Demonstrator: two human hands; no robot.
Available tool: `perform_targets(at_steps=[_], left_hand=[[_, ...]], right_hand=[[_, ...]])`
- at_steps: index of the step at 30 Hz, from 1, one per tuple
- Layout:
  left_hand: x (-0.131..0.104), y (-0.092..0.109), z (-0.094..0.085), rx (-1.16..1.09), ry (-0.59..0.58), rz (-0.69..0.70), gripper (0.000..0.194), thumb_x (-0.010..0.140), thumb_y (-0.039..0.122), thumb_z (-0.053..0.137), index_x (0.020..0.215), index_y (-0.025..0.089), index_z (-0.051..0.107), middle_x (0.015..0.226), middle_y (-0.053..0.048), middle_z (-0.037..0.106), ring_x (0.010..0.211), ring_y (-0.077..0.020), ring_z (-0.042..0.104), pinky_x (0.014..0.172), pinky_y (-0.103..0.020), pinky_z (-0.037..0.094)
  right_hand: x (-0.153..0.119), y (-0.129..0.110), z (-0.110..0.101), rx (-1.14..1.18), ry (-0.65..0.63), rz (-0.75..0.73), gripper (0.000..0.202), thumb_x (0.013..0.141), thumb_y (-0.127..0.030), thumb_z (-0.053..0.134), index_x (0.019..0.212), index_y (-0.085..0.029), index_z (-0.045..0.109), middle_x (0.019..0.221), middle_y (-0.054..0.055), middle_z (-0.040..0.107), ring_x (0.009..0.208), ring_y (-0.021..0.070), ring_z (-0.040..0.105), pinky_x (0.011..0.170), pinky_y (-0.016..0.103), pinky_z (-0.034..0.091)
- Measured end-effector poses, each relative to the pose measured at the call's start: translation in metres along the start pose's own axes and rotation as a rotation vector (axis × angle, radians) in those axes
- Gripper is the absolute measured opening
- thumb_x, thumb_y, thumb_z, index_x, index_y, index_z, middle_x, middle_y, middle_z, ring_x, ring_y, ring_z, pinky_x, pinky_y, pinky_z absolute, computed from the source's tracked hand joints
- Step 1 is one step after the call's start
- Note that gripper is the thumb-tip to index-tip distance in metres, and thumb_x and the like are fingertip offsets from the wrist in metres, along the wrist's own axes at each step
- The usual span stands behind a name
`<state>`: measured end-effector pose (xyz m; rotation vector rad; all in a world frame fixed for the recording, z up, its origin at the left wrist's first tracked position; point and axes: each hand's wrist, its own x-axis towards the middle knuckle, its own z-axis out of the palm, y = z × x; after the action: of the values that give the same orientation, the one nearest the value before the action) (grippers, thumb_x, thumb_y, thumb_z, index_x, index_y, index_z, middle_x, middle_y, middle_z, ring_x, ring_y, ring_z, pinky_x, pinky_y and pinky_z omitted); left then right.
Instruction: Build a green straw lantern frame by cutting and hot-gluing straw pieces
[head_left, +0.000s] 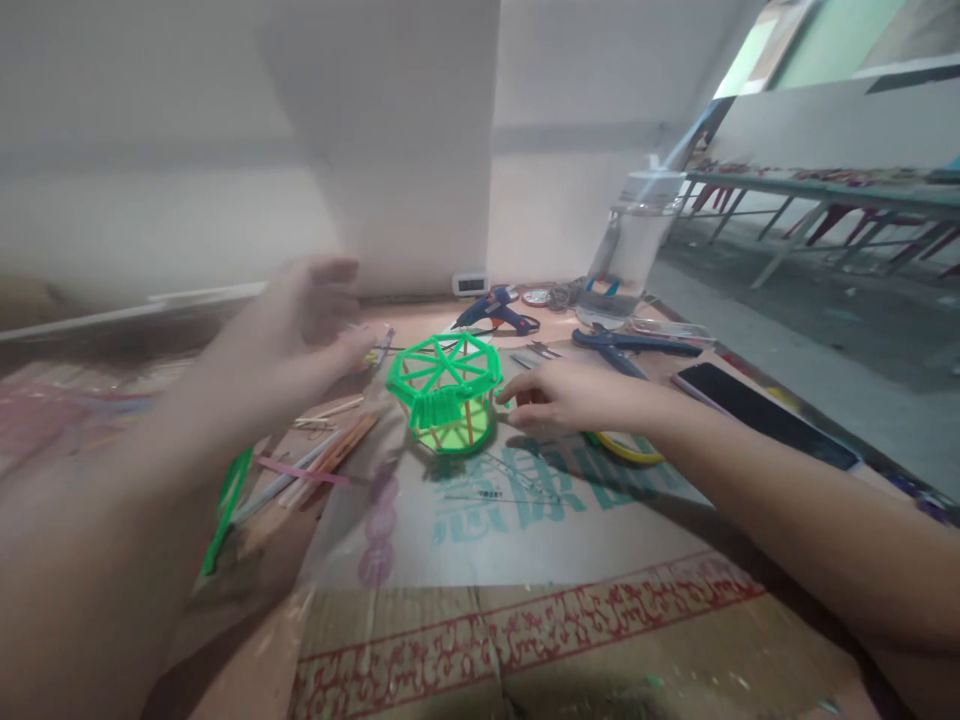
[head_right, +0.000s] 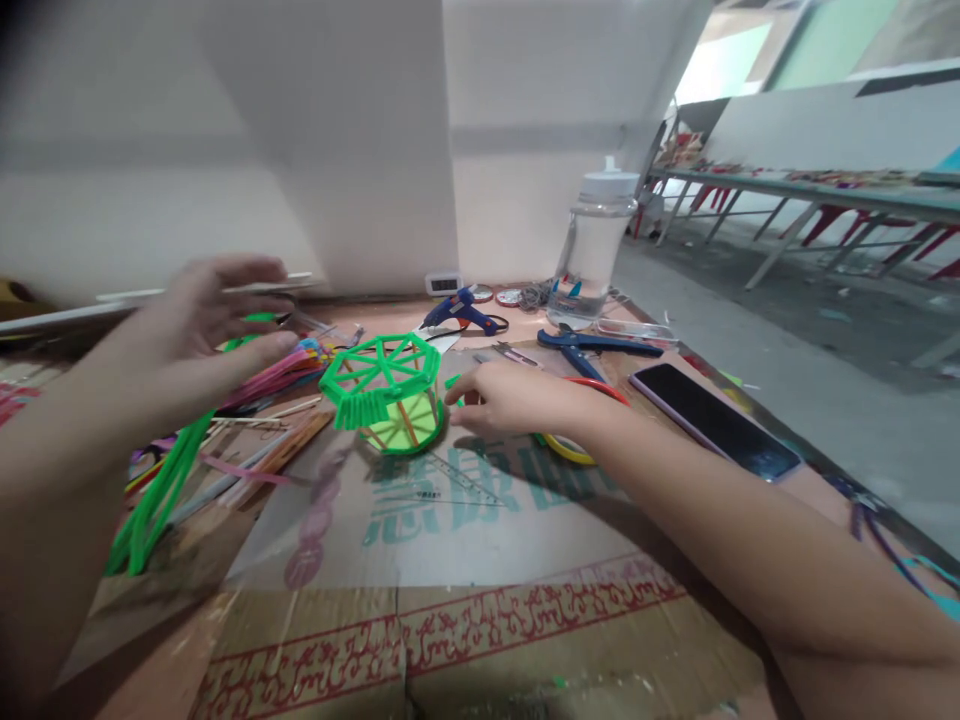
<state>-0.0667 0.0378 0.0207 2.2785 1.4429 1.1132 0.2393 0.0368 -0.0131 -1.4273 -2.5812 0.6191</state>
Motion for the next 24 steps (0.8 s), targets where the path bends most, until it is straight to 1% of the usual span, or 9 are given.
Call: perform_targets(at_steps=[2, 4, 5, 6, 8, 10, 13, 17, 24], left_hand=[[0.005, -0.015, 0.001, 0.031, -0.238, -0.086, 0.074, 0.082, 0.054, 0.063, 0.149, 0.026, 0.048, 0.143, -0.013, 0.064, 0.12, -0.0317, 0.067, 0.096, -0.044, 0.056], [0.008, -0.023, 0.004, 0.112, -0.51, -0.052, 0.063, 0.084, 0.052, 0.059, 0.142, 0.027, 0.058, 0.136, -0.01, 0.069, 0.117, -0.0311, 0.069, 0.096, -0.042, 0.056], [0.01, -0.025, 0.006, 0.158, -0.621, -0.017, 0.054, 0.085, 0.049, 0.058, 0.133, 0.027, 0.065, 0.13, -0.008, 0.073, 0.114, -0.03, 0.07, 0.096, -0.04, 0.055], [0.011, -0.025, 0.008, 0.198, -0.707, 0.01, 0.044, 0.086, 0.046, 0.058, 0.122, 0.026, 0.072, 0.122, -0.006, 0.076, 0.109, -0.0285, 0.071, 0.095, -0.037, 0.055], [0.013, -0.023, 0.013, 0.249, -0.783, 0.015, 0.031, 0.087, 0.042, 0.056, 0.099, 0.024, 0.079, 0.101, -0.003, 0.08, 0.094, -0.0251, 0.073, 0.088, -0.032, 0.055], [0.014, -0.021, 0.016, 0.215, -0.759, -0.021, 0.029, 0.087, 0.043, 0.057, 0.088, 0.025, 0.079, 0.087, 0.0, 0.079, 0.084, -0.0229, 0.073, 0.08, -0.029, 0.054], [0.013, -0.019, 0.017, 0.039, -0.663, -0.087, 0.033, 0.088, 0.054, 0.059, 0.09, 0.028, 0.081, 0.087, 0.001, 0.08, 0.084, -0.0228, 0.073, 0.073, -0.028, 0.054], [0.011, -0.015, 0.014, -0.114, -0.594, -0.097, 0.037, 0.09, 0.058, 0.06, 0.088, 0.028, 0.081, 0.09, -0.001, 0.08, 0.085, -0.023, 0.074, 0.073, -0.029, 0.056], [0.009, 0.002, 0.012, -0.272, -0.583, -0.127, 0.031, 0.087, 0.051, 0.064, 0.082, 0.024, 0.079, 0.081, -0.004, 0.078, 0.075, -0.021, 0.071, 0.072, -0.032, 0.059]], right_hand=[[0.008, 0.001, 0.012, 0.091, 0.024, 0.023, 0.031, 0.093, -0.034, 0.065, 0.117, -0.02, 0.078, 0.088, 0.005, 0.077, 0.075, 0.0196, 0.066, 0.065, 0.029, 0.043], [0.013, -0.002, 0.024, 0.179, 0.098, 0.039, 0.025, 0.091, -0.03, 0.065, 0.108, -0.019, 0.08, 0.082, 0.004, 0.076, 0.073, 0.0187, 0.065, 0.065, 0.028, 0.043], [0.015, -0.003, 0.03, 0.226, 0.138, 0.042, 0.022, 0.09, -0.027, 0.064, 0.104, -0.018, 0.08, 0.081, 0.003, 0.076, 0.071, 0.0179, 0.065, 0.065, 0.028, 0.043], [0.016, -0.005, 0.035, 0.276, 0.172, 0.036, 0.02, 0.09, -0.024, 0.063, 0.099, -0.018, 0.079, 0.081, 0.003, 0.075, 0.071, 0.0172, 0.065, 0.065, 0.027, 0.044], [0.019, -0.005, 0.043, 0.368, 0.229, 0.014, 0.019, 0.09, -0.02, 0.059, 0.092, -0.017, 0.077, 0.079, 0.002, 0.074, 0.069, 0.0157, 0.064, 0.065, 0.027, 0.044], [0.021, -0.002, 0.047, 0.445, 0.283, 0.007, 0.019, 0.091, -0.023, 0.058, 0.081, -0.018, 0.073, 0.071, 0.001, 0.07, 0.064, 0.0147, 0.061, 0.062, 0.027, 0.044], [0.023, 0.003, 0.044, 0.597, 0.339, -0.006, 0.028, 0.091, -0.036, 0.062, 0.07, -0.019, 0.066, 0.062, 0.0, 0.064, 0.058, 0.0143, 0.058, 0.06, 0.028, 0.043], [0.022, 0.007, 0.035, 0.83, 0.322, -0.039, 0.036, 0.087, -0.049, 0.069, 0.069, -0.019, 0.064, 0.061, -0.002, 0.063, 0.057, 0.0124, 0.058, 0.06, 0.027, 0.045], [0.023, 0.008, 0.036, 0.947, 0.302, -0.048, 0.044, 0.081, -0.058, 0.078, 0.068, -0.018, 0.064, 0.06, -0.002, 0.063, 0.056, 0.0108, 0.058, 0.06, 0.026, 0.046]])
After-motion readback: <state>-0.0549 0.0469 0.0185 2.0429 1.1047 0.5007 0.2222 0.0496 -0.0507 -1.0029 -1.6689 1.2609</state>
